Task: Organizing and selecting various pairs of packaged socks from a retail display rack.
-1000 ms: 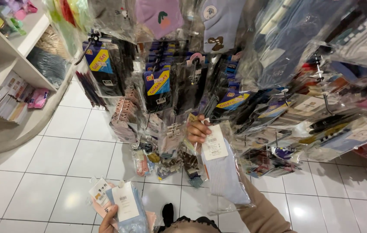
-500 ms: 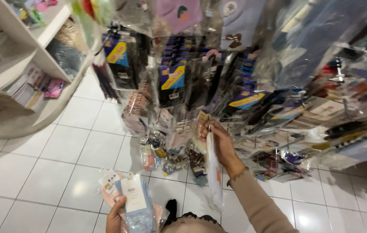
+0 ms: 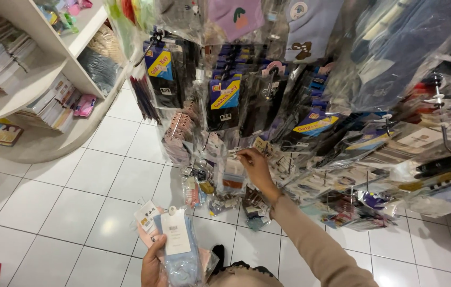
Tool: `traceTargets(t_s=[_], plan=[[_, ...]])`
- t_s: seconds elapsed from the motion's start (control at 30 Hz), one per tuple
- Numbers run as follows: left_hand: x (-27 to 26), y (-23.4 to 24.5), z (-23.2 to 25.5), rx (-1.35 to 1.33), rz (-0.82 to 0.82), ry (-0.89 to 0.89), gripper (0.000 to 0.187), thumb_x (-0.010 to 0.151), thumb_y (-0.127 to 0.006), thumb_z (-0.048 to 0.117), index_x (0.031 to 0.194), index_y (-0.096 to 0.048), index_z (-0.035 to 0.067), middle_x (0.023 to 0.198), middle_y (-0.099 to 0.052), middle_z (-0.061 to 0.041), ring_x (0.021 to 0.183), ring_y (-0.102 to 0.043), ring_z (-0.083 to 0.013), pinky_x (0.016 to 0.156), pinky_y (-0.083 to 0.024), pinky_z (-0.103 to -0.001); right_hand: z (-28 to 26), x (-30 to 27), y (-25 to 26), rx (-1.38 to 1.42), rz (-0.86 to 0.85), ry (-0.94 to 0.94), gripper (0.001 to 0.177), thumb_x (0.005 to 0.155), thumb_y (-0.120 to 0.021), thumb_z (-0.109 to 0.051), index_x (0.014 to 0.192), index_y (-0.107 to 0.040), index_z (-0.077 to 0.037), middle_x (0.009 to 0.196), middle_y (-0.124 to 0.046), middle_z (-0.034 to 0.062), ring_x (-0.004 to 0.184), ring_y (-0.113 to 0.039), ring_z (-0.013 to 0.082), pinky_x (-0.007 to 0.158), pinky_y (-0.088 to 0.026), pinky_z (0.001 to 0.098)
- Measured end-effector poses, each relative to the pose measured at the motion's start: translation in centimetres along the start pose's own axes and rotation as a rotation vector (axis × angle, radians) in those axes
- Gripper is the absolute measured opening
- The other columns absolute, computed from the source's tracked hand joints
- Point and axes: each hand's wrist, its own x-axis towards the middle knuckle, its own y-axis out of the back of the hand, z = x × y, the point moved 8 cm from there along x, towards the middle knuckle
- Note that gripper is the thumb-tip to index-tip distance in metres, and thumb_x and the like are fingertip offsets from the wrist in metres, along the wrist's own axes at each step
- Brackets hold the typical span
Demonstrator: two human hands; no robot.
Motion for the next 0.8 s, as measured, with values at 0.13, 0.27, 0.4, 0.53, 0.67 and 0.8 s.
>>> traceTargets(t_s=[0.13, 0.27, 0.4, 0.53, 0.67, 0.8], plan=[[-0.1, 0.2, -0.2, -0.033, -0.013, 0.023, 0.052, 0.091, -0.057, 0.009, 0.142, -0.047, 0.002, 0.12, -0.069, -0.021, 0.106, -0.072, -0.0301, 0.087, -0.061, -0.047, 0.7, 0.7, -0.7, -0.057, 0.044, 0.076, 0.014, 0.096, -0.069, -0.012, 0.106, -0.073, -0.003, 0.106, -0.066, 0.0082, 0.095, -0.069, 0.0198, 0.086, -0.056, 0.0318], [-0.4, -0.5, -0.3, -0.035, -0.003, 0.018, 0.052, 0.091, -0.057, 0.009, 0.141, -0.047, 0.001, 0.119, -0.07, -0.021, 0.105, -0.072, -0.0296, 0.087, -0.062, -0.046, 1.5, 1.3, -0.9, -0.068, 0.061, 0.121, 0.012, 0.095, -0.071, -0.011, 0.104, -0.074, -0.003, 0.104, -0.065, 0.0082, 0.092, -0.068, 0.0198, 0.081, -0.056, 0.0324], [-0.5, -1.5, -0.5, 0.109, -0.044, 0.011, 0.054, 0.089, -0.06, 0.009, 0.139, -0.048, -0.006, 0.118, -0.07, -0.024, 0.103, -0.073, -0.0314, 0.086, -0.062, -0.045, 2.4, 1.8, -0.9, -0.097, 0.086, 0.17, 0.01, 0.097, -0.071, -0.011, 0.103, -0.074, -0.004, 0.104, -0.067, 0.0075, 0.089, -0.068, 0.0182, 0.079, -0.056, 0.0318], [-1.4, -4.2, -0.4, 0.284, -0.039, 0.014, 0.059, 0.085, -0.066, 0.011, 0.139, -0.051, -0.006, 0.117, -0.071, -0.022, 0.1, -0.073, -0.0293, 0.086, -0.061, -0.042, 2.2, 1.5, -0.6, -0.106, 0.113, 0.148, 0.014, 0.095, -0.071, -0.007, 0.109, -0.072, -0.006, 0.103, -0.07, 0.0075, 0.092, -0.067, 0.0183, 0.081, -0.054, 0.0335], [-2.0, -5.9, -0.4, 0.386, -0.036, 0.034, 0.063, 0.081, -0.069, 0.013, 0.139, -0.052, -0.004, 0.116, -0.072, -0.02, 0.1, -0.073, -0.0275, 0.086, -0.061, -0.04, -2.5, -0.4, 0.2, -0.186, 0.157, 0.152, 0.023, 0.09, -0.071, -0.003, 0.113, -0.07, -0.006, 0.105, -0.07, 0.0088, 0.099, -0.066, 0.0204, 0.083, -0.052, 0.0366], [-1.5, -6.7, -1.1, 0.504, -0.066, 0.097, 0.063, 0.081, -0.072, 0.015, 0.137, -0.054, -0.006, 0.117, -0.072, -0.02, 0.103, -0.072, -0.0267, 0.088, -0.061, -0.038, -4.5, -1.4, -1.8, -0.058, 0.009, 0.099, 0.02, 0.093, -0.068, -0.01, 0.113, -0.072, -0.009, 0.115, -0.071, 0.0068, 0.106, -0.067, 0.0212, 0.096, -0.054, 0.0382]])
